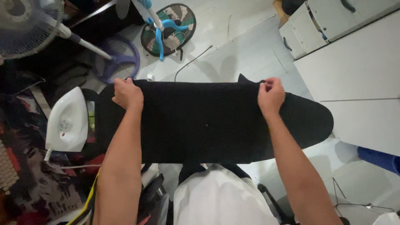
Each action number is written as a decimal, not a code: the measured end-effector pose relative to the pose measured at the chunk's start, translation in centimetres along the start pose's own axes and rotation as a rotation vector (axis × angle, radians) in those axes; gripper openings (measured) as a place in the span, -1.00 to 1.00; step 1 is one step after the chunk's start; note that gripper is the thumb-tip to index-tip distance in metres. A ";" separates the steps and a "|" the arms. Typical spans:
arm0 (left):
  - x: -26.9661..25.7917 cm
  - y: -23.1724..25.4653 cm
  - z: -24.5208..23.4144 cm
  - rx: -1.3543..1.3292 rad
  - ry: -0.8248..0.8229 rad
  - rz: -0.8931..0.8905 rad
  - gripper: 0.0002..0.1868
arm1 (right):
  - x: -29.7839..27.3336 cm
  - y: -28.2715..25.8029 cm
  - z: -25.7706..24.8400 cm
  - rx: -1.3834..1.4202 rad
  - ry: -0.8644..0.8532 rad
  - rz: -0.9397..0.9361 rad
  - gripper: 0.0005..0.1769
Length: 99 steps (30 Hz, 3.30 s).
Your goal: The person irons a black garment on an ironing board, repeatedly smoothing the fabric with a white iron. They adjust the garment's position several times to cover different areas, then fold the garment in half and continue ironing the folded section.
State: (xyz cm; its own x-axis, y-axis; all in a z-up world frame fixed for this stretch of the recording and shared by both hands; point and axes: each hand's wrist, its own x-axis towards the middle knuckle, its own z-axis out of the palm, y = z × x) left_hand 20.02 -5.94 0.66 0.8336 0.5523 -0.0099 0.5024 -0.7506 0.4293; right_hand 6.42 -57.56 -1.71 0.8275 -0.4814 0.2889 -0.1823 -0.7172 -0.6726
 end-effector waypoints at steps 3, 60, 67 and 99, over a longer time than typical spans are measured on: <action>-0.5 0.4 -0.1 0.061 0.076 0.048 -0.68 | -1.5 -0.2 0.0 -0.164 0.001 -0.248 -0.89; -17.1 -15.2 -11.8 -0.308 -0.451 0.267 -0.65 | -19.8 -14.7 -1.1 -0.151 -0.465 -0.356 -0.40; -20.1 -9.5 -15.8 -0.375 -0.388 0.206 -0.63 | -18.6 -8.5 -3.2 -0.468 -0.223 -0.314 -0.44; -25.1 -7.1 -13.5 -0.158 -0.614 0.087 -0.51 | -19.2 -6.9 -1.3 -0.549 -0.258 -0.208 -0.34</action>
State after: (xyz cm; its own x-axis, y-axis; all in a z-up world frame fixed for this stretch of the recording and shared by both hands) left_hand -7.57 -9.56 10.05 0.8731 0.1484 -0.4644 0.4261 -0.6951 0.5791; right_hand -8.92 -44.04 -1.72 0.9637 -0.2164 0.1565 -0.1928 -0.9692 -0.1535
